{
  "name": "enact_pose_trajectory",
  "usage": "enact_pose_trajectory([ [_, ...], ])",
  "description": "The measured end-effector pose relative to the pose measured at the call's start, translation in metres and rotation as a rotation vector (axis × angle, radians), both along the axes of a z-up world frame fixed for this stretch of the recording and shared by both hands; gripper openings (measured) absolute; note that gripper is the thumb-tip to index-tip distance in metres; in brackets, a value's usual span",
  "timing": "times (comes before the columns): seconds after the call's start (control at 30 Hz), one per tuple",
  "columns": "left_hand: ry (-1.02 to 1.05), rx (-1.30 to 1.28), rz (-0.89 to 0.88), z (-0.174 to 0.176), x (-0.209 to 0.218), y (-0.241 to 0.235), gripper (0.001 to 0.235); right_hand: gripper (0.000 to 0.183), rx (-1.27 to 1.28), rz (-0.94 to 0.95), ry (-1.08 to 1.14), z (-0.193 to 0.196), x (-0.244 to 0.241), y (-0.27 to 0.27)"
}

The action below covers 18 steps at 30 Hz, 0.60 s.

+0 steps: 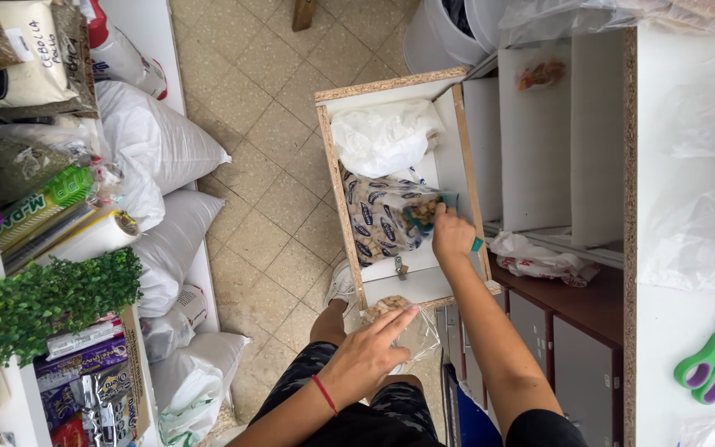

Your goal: Packaging bulk snacks into individual plastic bags by scooping, weighing, and organizing them in a tray.

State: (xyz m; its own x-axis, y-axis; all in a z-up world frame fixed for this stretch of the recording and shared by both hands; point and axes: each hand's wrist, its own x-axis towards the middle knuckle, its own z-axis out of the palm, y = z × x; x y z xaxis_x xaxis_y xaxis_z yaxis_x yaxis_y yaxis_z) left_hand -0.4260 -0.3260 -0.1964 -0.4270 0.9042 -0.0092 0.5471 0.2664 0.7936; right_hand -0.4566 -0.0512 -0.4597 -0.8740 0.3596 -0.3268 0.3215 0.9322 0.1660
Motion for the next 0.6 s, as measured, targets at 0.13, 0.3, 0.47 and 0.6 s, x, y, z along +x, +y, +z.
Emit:
enact_pose_trajectory([
  [0.13,-0.056,-0.009,-0.019,-0.005,0.000,0.000,0.015,0.027,0.129,0.072,-0.152,0.017,-0.016,-0.017],
  [0.3,-0.044,-0.007,-0.027,-0.004,-0.005,0.004,0.015,0.016,0.002,0.399,0.111,-0.027,-0.024,0.000],
  [0.47,-0.073,-0.048,-0.043,-0.006,-0.008,0.004,0.012,0.013,-0.372,0.041,-0.199,-0.012,-0.046,0.009],
  [0.6,-0.045,-0.008,-0.024,-0.005,-0.010,0.007,0.027,0.046,-0.736,-0.278,-0.230,0.007,-0.047,0.012],
])
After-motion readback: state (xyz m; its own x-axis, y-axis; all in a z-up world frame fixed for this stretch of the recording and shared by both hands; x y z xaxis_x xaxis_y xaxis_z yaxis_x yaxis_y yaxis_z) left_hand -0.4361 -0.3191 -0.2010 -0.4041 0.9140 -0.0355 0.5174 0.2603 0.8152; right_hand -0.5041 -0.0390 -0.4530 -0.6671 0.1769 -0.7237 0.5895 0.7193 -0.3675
